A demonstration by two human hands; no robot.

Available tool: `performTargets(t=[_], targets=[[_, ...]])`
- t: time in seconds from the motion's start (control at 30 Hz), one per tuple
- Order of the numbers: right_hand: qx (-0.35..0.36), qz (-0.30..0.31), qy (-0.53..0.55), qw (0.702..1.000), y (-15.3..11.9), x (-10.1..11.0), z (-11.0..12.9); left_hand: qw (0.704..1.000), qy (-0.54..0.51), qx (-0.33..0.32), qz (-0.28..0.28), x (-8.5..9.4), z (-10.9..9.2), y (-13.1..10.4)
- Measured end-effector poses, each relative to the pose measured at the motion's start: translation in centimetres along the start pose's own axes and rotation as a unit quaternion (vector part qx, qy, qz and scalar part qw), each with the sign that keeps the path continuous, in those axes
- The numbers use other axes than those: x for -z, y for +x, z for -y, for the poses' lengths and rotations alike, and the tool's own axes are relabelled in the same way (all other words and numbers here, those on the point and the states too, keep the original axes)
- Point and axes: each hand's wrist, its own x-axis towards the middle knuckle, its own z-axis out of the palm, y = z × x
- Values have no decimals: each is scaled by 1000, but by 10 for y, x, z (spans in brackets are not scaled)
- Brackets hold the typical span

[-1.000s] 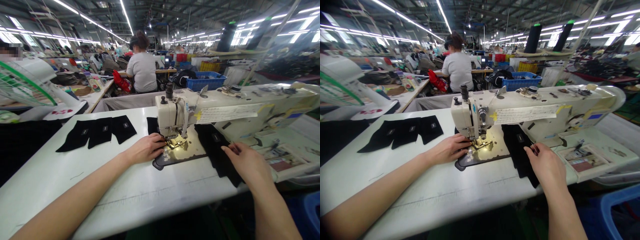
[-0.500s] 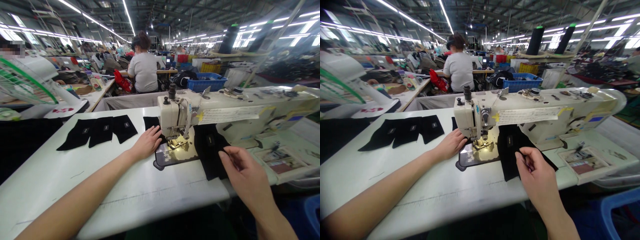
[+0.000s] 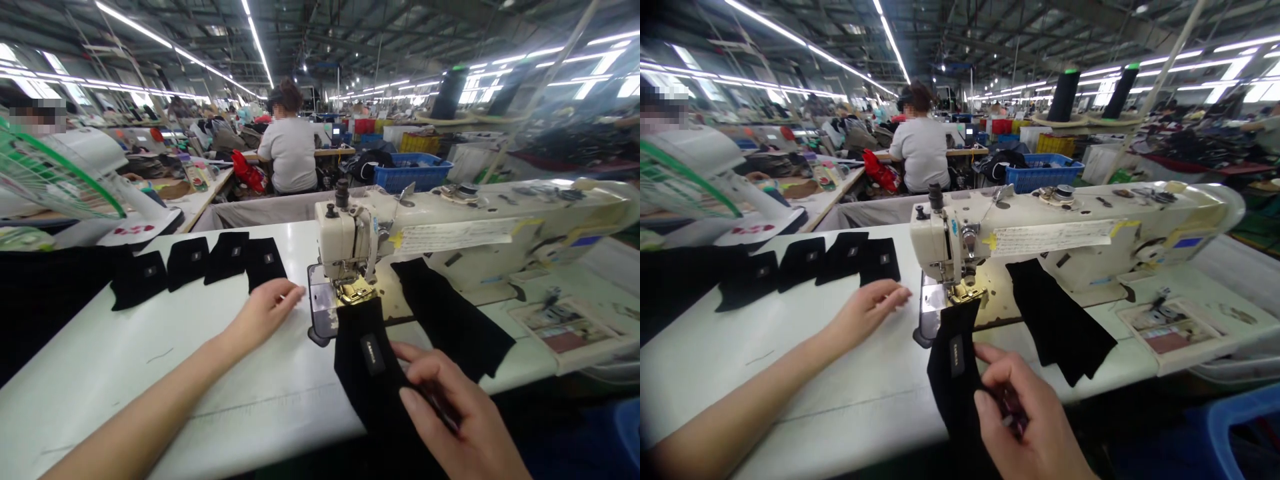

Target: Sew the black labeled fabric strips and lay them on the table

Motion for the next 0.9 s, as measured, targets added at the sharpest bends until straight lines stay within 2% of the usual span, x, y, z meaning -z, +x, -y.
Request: performTargets(t=[0.03,0.1,0.17,0.2,0.27,0.37,0.47,0.6,0.8,0.9], targets=[[1,8,16,1000,-3,-4,1,990,-115,24,78,-7,-15,-6],[-5,14,47,999,-8,-11,1,931,-295,95,191,-21,-37,-12],[-18,19,62,998,-12,-19,-1,881,-383,153,230,-29,-45,-10],[-25,16,58,998,-13,-23,-3,873,-399,171,220,-32,-44,-6],[-35,-4,40,999,-16,-33,-10,883,-402,175,166,-33,-36,5],[-31,-48,8,998,-22,-50,-26,917,-353,159,93,-32,-20,22],[-46,-76,-21,996,-32,-68,-40,947,-273,137,103,-33,-14,31],[-38,-51,-50,997,-39,-76,-45,960,-221,106,136,-32,-22,32],[70,1,-87,994,-38,-67,-45,969,-192,103,115,-38,-29,39],[152,32,-83,984,-36,-62,-48,989,-109,64,83,-48,-25,44]])
